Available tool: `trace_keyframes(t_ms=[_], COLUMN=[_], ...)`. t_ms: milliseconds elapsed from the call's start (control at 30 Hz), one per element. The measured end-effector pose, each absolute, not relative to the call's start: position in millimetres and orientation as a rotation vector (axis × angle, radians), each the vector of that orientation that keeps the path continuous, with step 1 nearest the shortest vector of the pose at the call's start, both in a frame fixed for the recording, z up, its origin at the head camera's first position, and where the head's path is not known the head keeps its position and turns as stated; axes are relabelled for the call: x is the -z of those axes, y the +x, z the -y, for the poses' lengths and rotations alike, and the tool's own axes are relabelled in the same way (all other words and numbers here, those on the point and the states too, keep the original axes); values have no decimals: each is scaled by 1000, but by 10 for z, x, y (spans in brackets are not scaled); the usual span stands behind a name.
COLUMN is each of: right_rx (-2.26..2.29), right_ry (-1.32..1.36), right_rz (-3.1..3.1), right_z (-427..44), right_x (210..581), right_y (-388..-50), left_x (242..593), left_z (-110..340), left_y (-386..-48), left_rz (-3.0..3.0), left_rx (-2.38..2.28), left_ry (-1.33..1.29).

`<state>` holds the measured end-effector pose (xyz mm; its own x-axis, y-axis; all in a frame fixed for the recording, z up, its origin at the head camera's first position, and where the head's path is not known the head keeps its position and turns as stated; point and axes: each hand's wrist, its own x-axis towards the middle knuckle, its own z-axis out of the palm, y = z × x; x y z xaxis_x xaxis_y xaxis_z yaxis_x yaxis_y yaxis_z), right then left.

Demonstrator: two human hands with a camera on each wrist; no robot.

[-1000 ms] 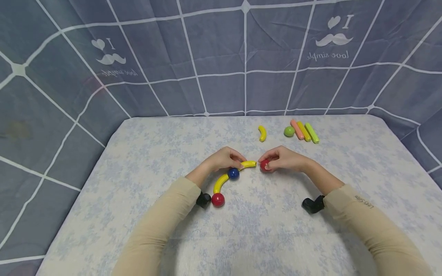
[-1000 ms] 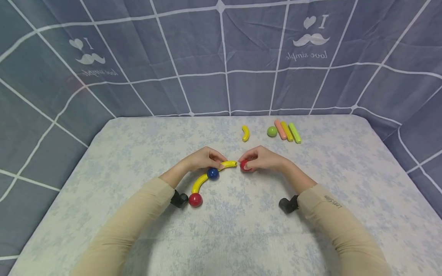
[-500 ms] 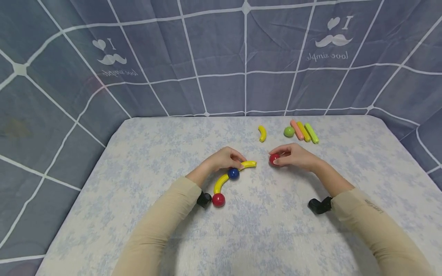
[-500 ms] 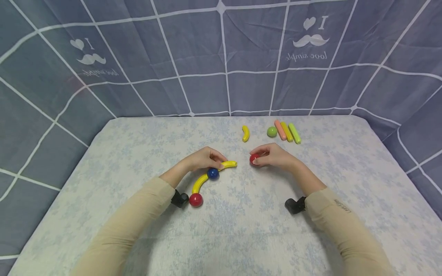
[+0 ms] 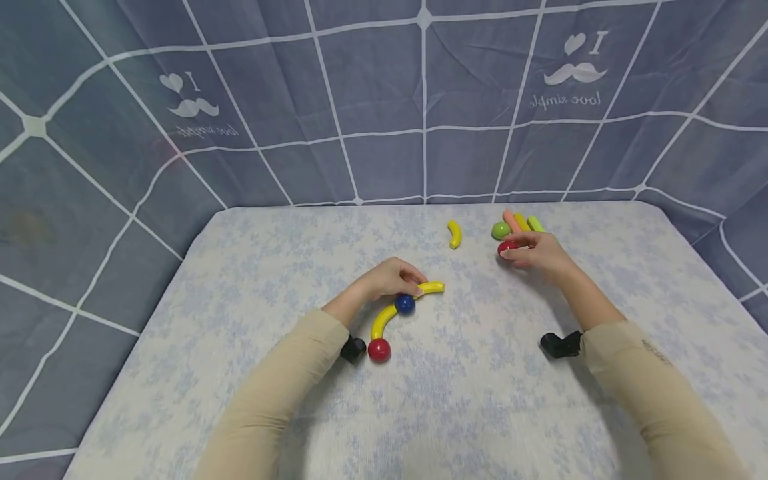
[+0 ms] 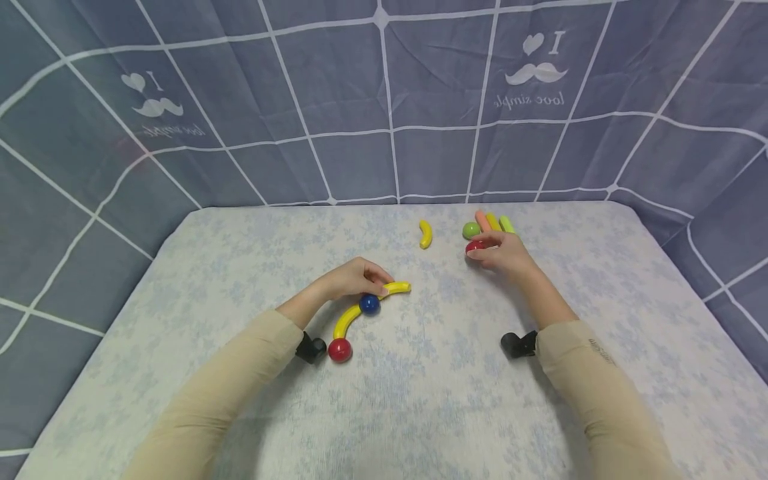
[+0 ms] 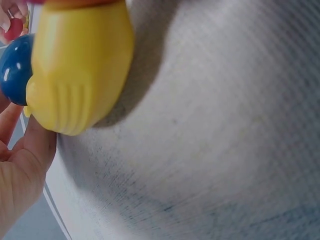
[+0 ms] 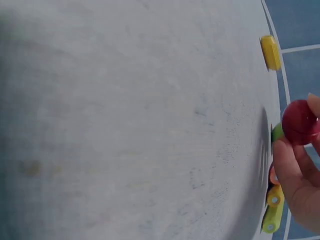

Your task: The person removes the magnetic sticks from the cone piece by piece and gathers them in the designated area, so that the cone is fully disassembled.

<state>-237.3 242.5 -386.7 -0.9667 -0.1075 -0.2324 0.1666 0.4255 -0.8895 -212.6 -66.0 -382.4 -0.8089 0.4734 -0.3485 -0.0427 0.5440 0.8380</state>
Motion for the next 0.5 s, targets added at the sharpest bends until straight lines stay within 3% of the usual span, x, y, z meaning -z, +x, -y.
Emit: trace_keyframes(t_ms=[500], right_rx=[1454], right_ry=[129], right_rz=[-2657], right_z=[-2351], right_x=[3874], right_y=[-2430], left_x=[3825], left_z=[655], left_y=[-2128], left_rz=[-2246], left_rx=[-1223], left_ry=[344])
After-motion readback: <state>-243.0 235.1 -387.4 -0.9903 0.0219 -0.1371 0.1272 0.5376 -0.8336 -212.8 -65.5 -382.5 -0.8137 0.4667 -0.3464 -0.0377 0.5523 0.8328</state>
